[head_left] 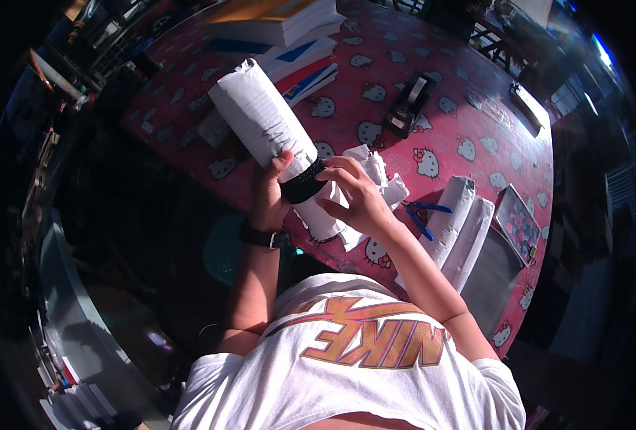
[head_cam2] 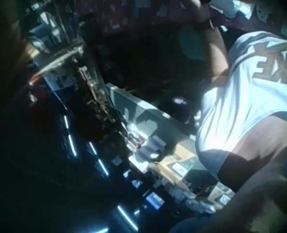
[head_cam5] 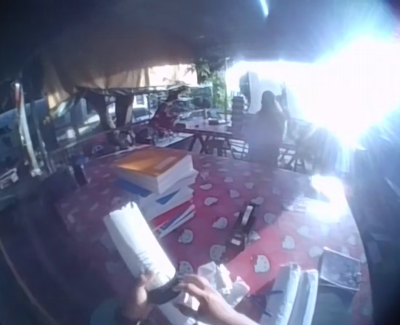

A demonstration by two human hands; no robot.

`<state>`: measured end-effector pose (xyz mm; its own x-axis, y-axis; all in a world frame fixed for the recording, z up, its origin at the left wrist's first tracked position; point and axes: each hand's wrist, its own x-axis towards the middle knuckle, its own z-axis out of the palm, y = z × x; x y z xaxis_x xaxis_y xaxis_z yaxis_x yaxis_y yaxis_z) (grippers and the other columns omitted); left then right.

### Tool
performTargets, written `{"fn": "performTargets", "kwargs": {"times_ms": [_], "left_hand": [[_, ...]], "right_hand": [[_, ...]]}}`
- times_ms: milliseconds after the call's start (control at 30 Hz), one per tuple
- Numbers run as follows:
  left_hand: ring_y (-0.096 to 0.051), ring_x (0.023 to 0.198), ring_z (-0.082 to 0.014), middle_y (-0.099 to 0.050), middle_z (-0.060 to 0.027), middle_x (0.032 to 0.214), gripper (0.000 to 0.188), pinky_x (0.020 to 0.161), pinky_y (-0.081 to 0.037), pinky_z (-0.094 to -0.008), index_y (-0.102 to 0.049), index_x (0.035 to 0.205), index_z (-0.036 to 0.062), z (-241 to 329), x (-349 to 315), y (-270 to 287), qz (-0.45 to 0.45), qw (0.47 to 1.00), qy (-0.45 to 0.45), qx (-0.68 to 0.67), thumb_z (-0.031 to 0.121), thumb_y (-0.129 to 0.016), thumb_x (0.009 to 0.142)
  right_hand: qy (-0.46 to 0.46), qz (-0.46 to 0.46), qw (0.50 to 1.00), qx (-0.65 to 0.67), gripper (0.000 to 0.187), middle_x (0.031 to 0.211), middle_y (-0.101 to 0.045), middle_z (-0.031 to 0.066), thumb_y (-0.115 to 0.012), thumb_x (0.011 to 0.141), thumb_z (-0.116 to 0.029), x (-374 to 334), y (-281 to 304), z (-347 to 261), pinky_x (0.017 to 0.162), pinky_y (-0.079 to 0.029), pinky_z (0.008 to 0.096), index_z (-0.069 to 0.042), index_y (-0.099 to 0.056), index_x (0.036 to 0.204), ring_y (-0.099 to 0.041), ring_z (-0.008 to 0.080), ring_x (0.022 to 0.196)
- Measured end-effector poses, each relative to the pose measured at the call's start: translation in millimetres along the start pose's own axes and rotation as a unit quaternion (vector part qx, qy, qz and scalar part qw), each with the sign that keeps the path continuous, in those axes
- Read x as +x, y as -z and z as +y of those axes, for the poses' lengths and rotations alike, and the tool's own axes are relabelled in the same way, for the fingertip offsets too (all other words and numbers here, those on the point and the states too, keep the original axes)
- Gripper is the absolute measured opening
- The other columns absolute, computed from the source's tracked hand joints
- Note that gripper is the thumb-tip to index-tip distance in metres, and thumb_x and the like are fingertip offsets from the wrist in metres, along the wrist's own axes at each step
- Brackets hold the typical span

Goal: The person uses a blade to cut open cardboard boxes, removes several notebooks of different colors, stacks them on a table, and then unwraps a white paper roll to retrieve a hair brush.

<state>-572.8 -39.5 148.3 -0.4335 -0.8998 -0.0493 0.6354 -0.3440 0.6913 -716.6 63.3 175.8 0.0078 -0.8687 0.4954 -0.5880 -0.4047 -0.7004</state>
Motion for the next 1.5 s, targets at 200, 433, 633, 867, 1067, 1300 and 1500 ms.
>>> {"fn": "performTargets", "kwargs": {"times_ms": [200,433,633,867,1067,1300,1500], "left_hand": [[-0.055,0.084,-0.0143,-0.054,-0.0031,0.092,0.042,0.074,-0.046,-0.03,-0.05,0.107,0.0036,3,-3,-18,0.011,0.999,0.032,0.023,0.023,-0.065,0.073],[-0.055,0.077,-0.0137,-0.055,-0.0038,0.088,0.043,0.069,-0.045,-0.0284,-0.053,0.102,0.0027,-15,-2,-5,-0.001,0.992,0.042,0.119,0.026,-0.069,0.07],[-0.055,0.074,-0.0142,-0.056,-0.0042,0.085,0.043,0.067,-0.045,-0.0282,-0.054,0.098,0.0018,-25,-3,-2,-0.01,0.987,0.05,0.154,0.027,-0.071,0.067],[-0.056,0.071,-0.0138,-0.056,-0.0036,0.081,0.043,0.065,-0.046,-0.0275,-0.055,0.097,0.0018,-42,1,7,-0.003,0.989,0.068,0.129,0.027,-0.071,0.067],[-0.055,0.069,-0.0123,-0.056,-0.0015,0.08,0.042,0.062,-0.046,-0.027,-0.055,0.096,0.006,-63,5,12,0.003,0.977,0.21,0.039,0.031,-0.072,0.066],[-0.058,0.066,-0.0143,-0.058,-0.0031,0.078,0.045,0.06,-0.049,-0.0276,-0.055,0.096,0.0061,-103,3,30,0.019,0.952,0.299,0.061,0.036,-0.072,0.067],[-0.061,0.067,-0.015,-0.06,-0.0041,0.08,0.045,0.063,-0.05,-0.0263,-0.055,0.098,0.0067,-110,5,38,0.017,0.956,0.286,0.055,0.04,-0.068,0.071]], "right_hand": [[0.043,0.009,0.998,-0.049,0.022,0.095,-0.051,0.0087,-0.065,0.069,-0.004,-12,5,-1,0.074,-0.045,0.0367,-0.009,-0.059,0.089,-0.051,0.0264,0.086],[-0.022,-0.1,0.994,-0.026,0.014,0.086,-0.049,0.0096,-0.064,0.072,-0.008,-13,10,0,0.071,-0.044,0.0363,-0.005,-0.056,0.082,-0.052,0.028,0.082],[0.013,-0.155,0.987,-0.048,0.01,0.083,-0.047,0.0101,-0.06,0.075,-0.003,-16,7,7,0.064,-0.043,0.0358,-0.003,-0.052,0.081,-0.052,0.0272,0.077],[0.008,-0.19,0.979,-0.073,0.012,0.083,-0.045,0.0108,-0.056,0.074,0.002,-23,5,15,0.066,-0.042,0.0362,-0.002,-0.048,0.082,-0.05,0.0288,0.078],[-0.027,-0.299,0.949,-0.098,0.013,0.085,-0.046,0.0106,-0.051,0.069,0.006,-32,13,24,0.072,-0.041,0.0355,-0.003,-0.047,0.078,-0.049,0.0293,0.082],[0.021,-0.197,0.975,-0.101,0.011,0.084,-0.047,0.0109,-0.059,0.074,-0.005,-64,2,44,0.072,-0.043,0.036,-0.002,-0.052,0.082,-0.049,0.0277,0.084],[-0.056,-0.044,0.995,-0.073,0.016,0.078,-0.049,0.0101,-0.062,0.07,-0.003,-91,-18,48,0.068,-0.045,0.0367,-0.003,-0.056,0.085,-0.05,0.0286,0.08]]}}
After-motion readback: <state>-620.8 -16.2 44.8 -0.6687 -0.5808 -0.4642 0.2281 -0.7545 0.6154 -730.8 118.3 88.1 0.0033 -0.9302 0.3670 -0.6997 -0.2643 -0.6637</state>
